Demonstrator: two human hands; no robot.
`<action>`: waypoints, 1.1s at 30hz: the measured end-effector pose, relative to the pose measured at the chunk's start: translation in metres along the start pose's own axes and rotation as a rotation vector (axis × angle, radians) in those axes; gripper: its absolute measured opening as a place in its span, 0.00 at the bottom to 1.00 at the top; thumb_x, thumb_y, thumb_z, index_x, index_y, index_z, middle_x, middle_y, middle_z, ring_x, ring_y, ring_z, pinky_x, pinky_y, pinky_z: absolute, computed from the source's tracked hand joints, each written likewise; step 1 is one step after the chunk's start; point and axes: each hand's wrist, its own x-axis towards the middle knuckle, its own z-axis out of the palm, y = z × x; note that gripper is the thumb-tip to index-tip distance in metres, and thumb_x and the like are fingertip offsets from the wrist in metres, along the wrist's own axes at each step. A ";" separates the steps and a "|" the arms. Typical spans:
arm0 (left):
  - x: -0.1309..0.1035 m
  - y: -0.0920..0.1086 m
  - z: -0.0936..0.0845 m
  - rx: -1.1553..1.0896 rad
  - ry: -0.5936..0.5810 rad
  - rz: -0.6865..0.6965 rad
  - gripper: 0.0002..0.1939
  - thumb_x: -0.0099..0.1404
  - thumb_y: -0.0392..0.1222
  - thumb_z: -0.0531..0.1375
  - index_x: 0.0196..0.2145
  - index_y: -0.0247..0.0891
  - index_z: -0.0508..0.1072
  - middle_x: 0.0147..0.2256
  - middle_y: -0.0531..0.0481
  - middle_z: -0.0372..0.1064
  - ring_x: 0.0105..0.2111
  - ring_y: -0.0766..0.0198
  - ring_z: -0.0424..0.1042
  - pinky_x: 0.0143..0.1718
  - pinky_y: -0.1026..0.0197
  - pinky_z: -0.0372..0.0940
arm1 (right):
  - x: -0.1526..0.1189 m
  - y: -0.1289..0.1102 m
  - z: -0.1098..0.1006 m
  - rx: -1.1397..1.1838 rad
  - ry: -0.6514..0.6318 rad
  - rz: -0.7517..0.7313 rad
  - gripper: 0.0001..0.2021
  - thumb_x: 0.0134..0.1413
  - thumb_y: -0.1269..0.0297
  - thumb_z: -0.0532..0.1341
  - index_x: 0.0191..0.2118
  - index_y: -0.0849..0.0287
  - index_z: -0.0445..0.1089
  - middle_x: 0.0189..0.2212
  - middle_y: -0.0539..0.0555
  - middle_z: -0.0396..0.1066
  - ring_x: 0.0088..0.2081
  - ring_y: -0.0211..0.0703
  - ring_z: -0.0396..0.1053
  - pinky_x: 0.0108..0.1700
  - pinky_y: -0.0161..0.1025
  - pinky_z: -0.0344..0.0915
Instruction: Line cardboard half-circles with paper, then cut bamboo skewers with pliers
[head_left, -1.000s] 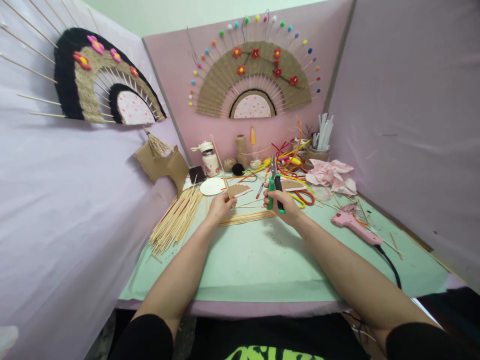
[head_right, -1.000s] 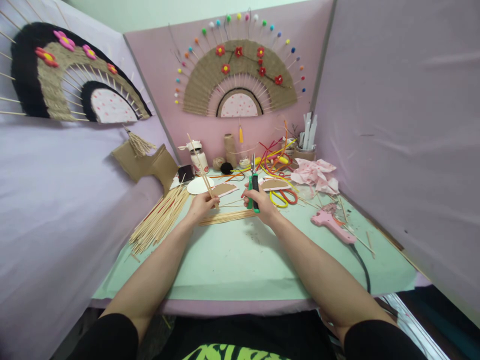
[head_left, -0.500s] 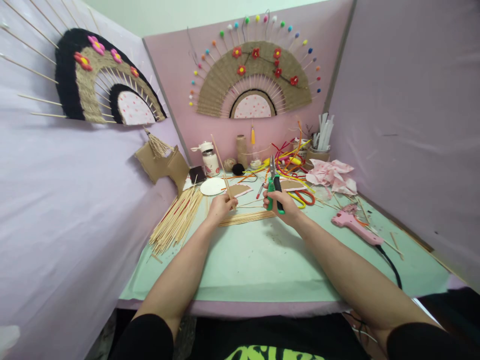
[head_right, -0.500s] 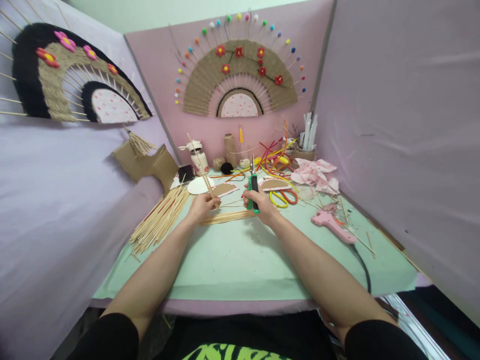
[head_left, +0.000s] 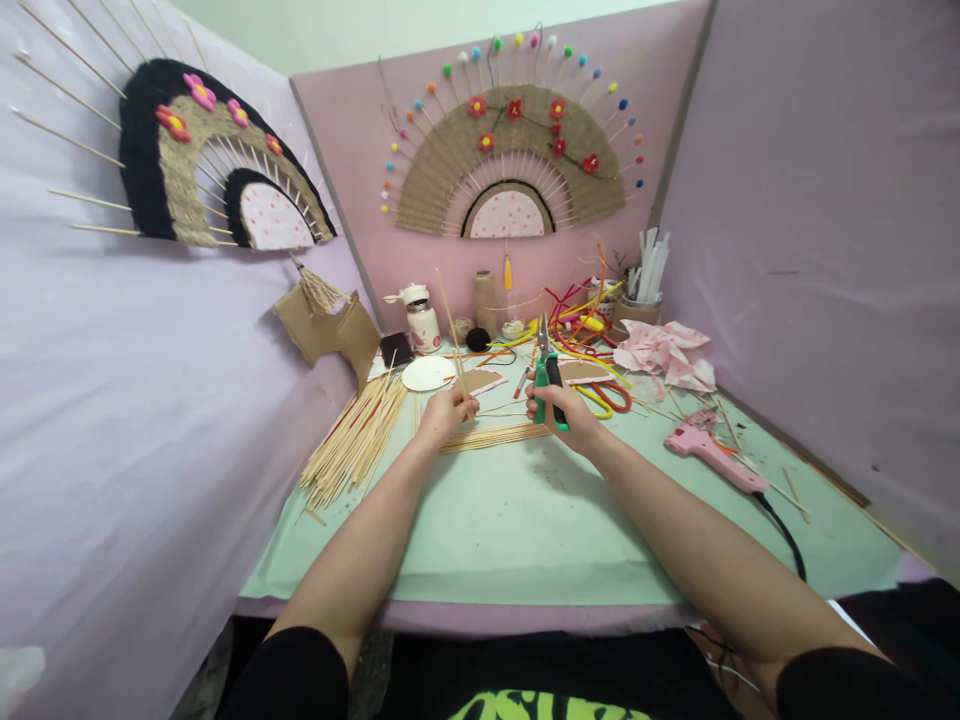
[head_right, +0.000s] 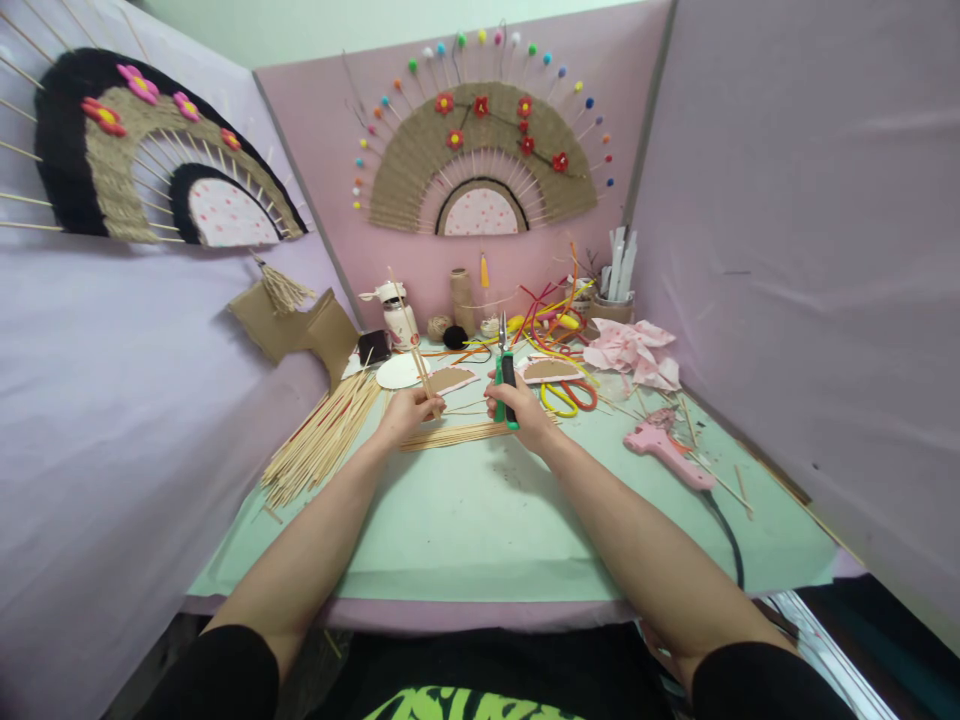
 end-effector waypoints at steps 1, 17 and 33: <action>-0.001 0.001 0.000 0.010 -0.002 0.001 0.09 0.52 0.44 0.60 0.25 0.35 0.77 0.22 0.50 0.70 0.26 0.63 0.68 0.29 0.63 0.61 | 0.000 0.000 0.000 -0.003 -0.001 0.000 0.20 0.37 0.64 0.65 0.40 0.54 0.62 0.27 0.46 0.62 0.26 0.34 0.58 0.29 0.36 0.57; -0.001 0.000 0.006 -0.179 -0.068 -0.033 0.15 0.52 0.49 0.63 0.30 0.33 0.78 0.29 0.45 0.75 0.33 0.60 0.72 0.36 0.60 0.66 | 0.003 0.007 -0.003 -0.058 -0.054 -0.033 0.19 0.40 0.63 0.64 0.42 0.55 0.62 0.29 0.47 0.63 0.27 0.35 0.59 0.31 0.37 0.57; -0.007 0.012 0.003 -0.212 -0.128 0.011 0.12 0.54 0.44 0.61 0.30 0.32 0.77 0.32 0.44 0.76 0.33 0.59 0.73 0.38 0.57 0.66 | -0.009 0.009 0.000 -0.312 -0.366 0.185 0.17 0.44 0.65 0.61 0.43 0.58 0.64 0.27 0.49 0.65 0.27 0.37 0.61 0.30 0.37 0.58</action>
